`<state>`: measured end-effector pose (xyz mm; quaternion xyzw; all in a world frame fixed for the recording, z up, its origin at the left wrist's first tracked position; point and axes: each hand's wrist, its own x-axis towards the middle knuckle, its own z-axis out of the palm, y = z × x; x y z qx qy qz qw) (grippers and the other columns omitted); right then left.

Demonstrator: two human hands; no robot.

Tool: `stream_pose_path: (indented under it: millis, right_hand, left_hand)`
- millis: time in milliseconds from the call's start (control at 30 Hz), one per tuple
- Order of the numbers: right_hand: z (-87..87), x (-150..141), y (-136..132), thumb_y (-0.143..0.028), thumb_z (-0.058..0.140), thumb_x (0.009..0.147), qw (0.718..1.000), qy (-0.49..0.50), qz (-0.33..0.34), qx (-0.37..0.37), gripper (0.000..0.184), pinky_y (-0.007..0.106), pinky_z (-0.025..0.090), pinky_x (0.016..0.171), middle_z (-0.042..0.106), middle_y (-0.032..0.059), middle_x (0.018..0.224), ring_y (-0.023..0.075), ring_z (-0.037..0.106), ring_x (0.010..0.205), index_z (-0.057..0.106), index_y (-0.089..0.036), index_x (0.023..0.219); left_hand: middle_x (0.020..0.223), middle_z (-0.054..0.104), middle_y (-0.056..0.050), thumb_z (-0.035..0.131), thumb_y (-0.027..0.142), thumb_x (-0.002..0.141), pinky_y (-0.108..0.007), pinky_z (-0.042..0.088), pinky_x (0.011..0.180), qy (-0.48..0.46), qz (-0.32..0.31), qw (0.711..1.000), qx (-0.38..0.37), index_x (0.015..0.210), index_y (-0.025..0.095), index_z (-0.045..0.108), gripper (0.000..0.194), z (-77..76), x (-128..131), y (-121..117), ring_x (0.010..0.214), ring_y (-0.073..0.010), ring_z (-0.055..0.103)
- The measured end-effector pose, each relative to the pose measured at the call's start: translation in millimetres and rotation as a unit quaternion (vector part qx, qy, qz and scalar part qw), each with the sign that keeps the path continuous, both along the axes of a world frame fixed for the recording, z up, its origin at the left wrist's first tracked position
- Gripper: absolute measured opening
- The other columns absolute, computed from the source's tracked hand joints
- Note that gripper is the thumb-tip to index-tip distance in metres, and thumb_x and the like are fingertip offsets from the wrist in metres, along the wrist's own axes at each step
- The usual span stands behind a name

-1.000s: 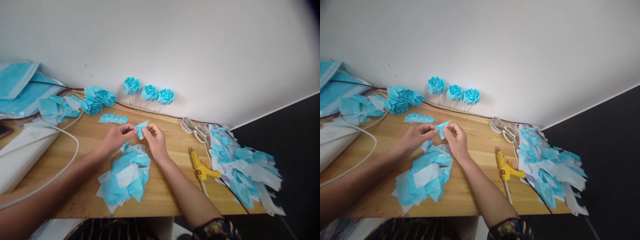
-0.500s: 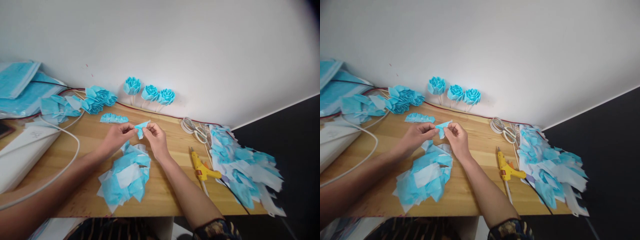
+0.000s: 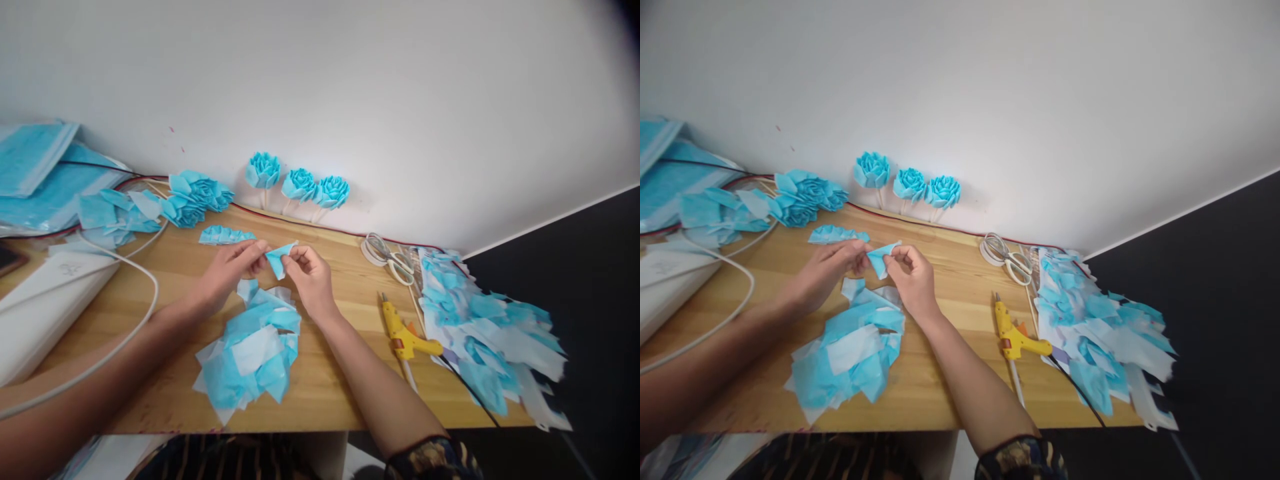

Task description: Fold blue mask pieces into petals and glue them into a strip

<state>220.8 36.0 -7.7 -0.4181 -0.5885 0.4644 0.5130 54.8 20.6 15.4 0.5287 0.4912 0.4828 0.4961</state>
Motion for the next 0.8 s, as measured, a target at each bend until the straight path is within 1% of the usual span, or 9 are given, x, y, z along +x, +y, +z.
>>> stream_pose_path:
  millis: [133,233,333,433,500,567,667,733,800]
  right_hand:
    - [-1.1,-1,0,-0.033,0.066,0.082,1.000,-0.014,0.008,0.011,0.014,0.026,0.047,0.071,0.061,-0.0019,0.077,0.0127,0.056,0.072,0.060,-0.021,0.082]
    - [-0.2,-1,-1,-0.033,0.067,0.081,1.000,-0.007,0.011,0.009,0.014,0.026,0.047,0.071,0.061,-0.0023,0.077,0.0127,0.057,0.071,0.060,-0.021,0.085]
    - [1.2,-1,0,-0.032,0.067,0.081,1.000,0.029,-0.006,-0.007,0.018,0.027,0.049,0.072,0.063,-0.0025,0.077,0.0136,0.061,0.073,0.058,-0.023,0.094]
    - [2.3,2,1,-0.033,0.063,0.085,0.997,0.066,-0.020,-0.022,0.024,0.030,0.050,0.083,0.068,-0.0011,0.081,0.0157,0.065,0.083,0.057,-0.023,0.107]
    - [3.0,3,2,-0.038,0.062,0.087,0.996,0.081,-0.007,-0.030,0.033,0.033,0.048,0.090,0.068,-0.0005,0.085,0.0166,0.065,0.089,0.056,-0.024,0.117]
    - [4.1,3,1,-0.042,0.063,0.086,0.995,0.088,0.022,-0.047,0.041,0.033,0.048,0.090,0.067,-0.0004,0.089,0.0167,0.063,0.091,0.056,-0.025,0.123]
    - [6.6,1,-1,-0.045,0.068,0.080,0.993,0.076,0.055,-0.071,0.041,0.029,0.049,0.082,0.065,-0.0007,0.091,0.0160,0.060,0.088,0.061,-0.025,0.116]
    - [8.2,-1,-2,-0.044,0.069,0.078,0.994,0.062,0.056,-0.072,0.031,0.027,0.048,0.076,0.064,-0.0012,0.086,0.0148,0.057,0.082,0.066,-0.023,0.100]
    - [9.1,-1,-2,-0.043,0.069,0.078,0.996,0.054,0.037,-0.068,0.023,0.025,0.045,0.071,0.060,-0.0024,0.077,0.0131,0.053,0.074,0.064,-0.021,0.083]
  left_hand:
    - [0.067,0.057,0.002,0.068,0.042,0.076,-0.024,0.039,0.061,0.000,-0.010,1.000,-0.024,0.070,0.018,0.065,0.026,-0.1,1,1,0.064,-0.0130,0.050]
    - [0.066,0.057,0.003,0.069,0.041,0.075,-0.024,0.037,0.060,-0.006,-0.010,1.000,-0.019,0.070,0.017,0.065,0.024,-0.4,2,1,0.061,-0.0119,0.049]
    - [0.064,0.054,0.004,0.069,0.040,0.075,-0.023,0.036,0.058,-0.020,0.005,1.000,-0.017,0.068,0.018,0.064,0.024,-0.1,2,0,0.060,-0.0112,0.046]
    - [0.061,0.050,0.004,0.070,0.040,0.074,-0.022,0.033,0.055,-0.029,0.020,0.999,-0.019,0.066,0.017,0.063,0.025,0.0,1,0,0.058,-0.0105,0.042]
    - [0.062,0.050,0.004,0.070,0.040,0.075,-0.022,0.032,0.055,-0.033,0.016,0.999,-0.018,0.066,0.017,0.063,0.025,-0.7,1,0,0.058,-0.0102,0.041]
    - [0.063,0.051,0.004,0.070,0.039,0.076,-0.023,0.033,0.056,-0.035,0.006,0.999,-0.016,0.069,0.018,0.064,0.024,-1.9,1,0,0.059,-0.0103,0.042]
    - [0.065,0.055,0.003,0.070,0.040,0.076,-0.023,0.035,0.057,-0.026,-0.001,1.000,-0.015,0.071,0.018,0.067,0.023,-3.2,3,0,0.059,-0.0108,0.045]
    - [0.066,0.059,0.003,0.070,0.040,0.075,-0.023,0.036,0.057,-0.015,0.001,1.000,-0.013,0.071,0.018,0.068,0.023,-2.9,4,0,0.059,-0.0111,0.047]
    - [0.064,0.060,0.003,0.070,0.040,0.074,-0.024,0.036,0.056,-0.006,0.005,1.000,-0.011,0.069,0.018,0.068,0.022,-1.6,5,-1,0.058,-0.0113,0.048]
